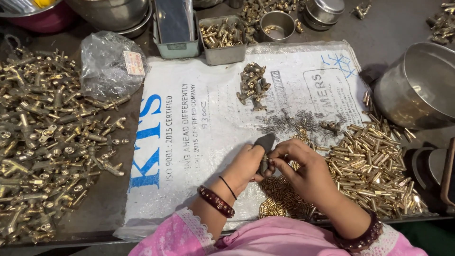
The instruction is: Assembling small brass valve components by hand on a workbench.
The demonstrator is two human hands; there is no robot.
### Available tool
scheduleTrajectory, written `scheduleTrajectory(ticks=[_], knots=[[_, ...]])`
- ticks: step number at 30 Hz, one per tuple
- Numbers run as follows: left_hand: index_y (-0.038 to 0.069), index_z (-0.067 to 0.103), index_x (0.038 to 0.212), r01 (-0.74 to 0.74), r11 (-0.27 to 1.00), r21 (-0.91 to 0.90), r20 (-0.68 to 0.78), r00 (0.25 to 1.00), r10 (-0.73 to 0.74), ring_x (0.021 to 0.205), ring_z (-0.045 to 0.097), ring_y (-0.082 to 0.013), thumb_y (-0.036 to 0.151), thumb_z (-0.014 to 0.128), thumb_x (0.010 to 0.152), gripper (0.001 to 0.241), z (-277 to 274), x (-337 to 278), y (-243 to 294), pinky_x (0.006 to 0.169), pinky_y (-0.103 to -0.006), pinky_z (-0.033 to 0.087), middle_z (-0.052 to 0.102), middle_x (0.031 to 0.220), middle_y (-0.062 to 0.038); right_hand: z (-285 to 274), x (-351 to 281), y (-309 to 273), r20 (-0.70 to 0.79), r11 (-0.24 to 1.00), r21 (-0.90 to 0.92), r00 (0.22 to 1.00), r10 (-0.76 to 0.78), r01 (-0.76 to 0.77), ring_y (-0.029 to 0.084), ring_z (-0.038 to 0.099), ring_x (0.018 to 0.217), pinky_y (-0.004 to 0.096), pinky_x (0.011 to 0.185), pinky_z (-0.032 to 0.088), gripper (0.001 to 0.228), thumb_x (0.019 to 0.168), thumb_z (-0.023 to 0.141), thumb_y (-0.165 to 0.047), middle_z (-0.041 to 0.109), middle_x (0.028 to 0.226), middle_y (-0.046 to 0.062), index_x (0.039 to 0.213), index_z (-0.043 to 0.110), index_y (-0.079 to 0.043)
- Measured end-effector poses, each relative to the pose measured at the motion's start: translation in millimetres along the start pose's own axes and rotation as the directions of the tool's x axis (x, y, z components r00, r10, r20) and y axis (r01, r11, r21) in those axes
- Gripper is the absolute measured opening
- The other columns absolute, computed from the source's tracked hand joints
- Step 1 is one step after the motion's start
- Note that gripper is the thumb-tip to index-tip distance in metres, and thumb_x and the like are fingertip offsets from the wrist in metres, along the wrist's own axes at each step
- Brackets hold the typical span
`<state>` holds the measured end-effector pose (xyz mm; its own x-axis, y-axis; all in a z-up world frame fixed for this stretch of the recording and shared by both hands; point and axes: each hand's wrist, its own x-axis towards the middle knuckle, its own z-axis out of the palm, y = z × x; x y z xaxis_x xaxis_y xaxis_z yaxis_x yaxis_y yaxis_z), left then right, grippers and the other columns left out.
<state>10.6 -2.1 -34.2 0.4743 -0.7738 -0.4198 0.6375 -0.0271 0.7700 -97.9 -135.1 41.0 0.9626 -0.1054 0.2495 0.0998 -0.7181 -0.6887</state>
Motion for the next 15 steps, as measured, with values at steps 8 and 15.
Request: scheduleTrajectory(ticks=[8, 15], knots=[[0.001, 0.066, 0.092, 0.002, 0.991, 0.136, -0.027, 1.000, 0.002, 0.053, 0.058, -0.0099, 0.020, 0.044, 0.100, 0.031, 2.2, -0.6, -1.9, 0.042, -0.0229, 0.038, 0.066, 0.068, -0.004, -4.1, 1.5, -3.7, 0.016, 0.996, 0.058, 0.998, 0.062, -0.063, 0.017, 0.074, 0.095, 0.029, 0.084, 0.061, 0.015, 0.083, 0.075, -0.003, 0.072, 0.101, 0.005, 0.096, 0.070, -0.004], [0.004, 0.069, 0.090, 0.010, 0.970, 0.244, 0.012, 1.000, -0.014, 0.054, 0.060, -0.0088, 0.028, 0.043, 0.101, 0.037, -1.0, 3.0, -10.9, 0.046, -0.0214, 0.042, 0.067, 0.068, -0.003, -5.2, -5.1, -3.6, -0.008, 0.995, 0.059, 0.997, 0.081, -0.081, 0.019, 0.073, 0.088, 0.032, 0.080, 0.058, 0.015, 0.079, 0.080, -0.004, 0.071, 0.093, 0.006, 0.091, 0.072, -0.004]])
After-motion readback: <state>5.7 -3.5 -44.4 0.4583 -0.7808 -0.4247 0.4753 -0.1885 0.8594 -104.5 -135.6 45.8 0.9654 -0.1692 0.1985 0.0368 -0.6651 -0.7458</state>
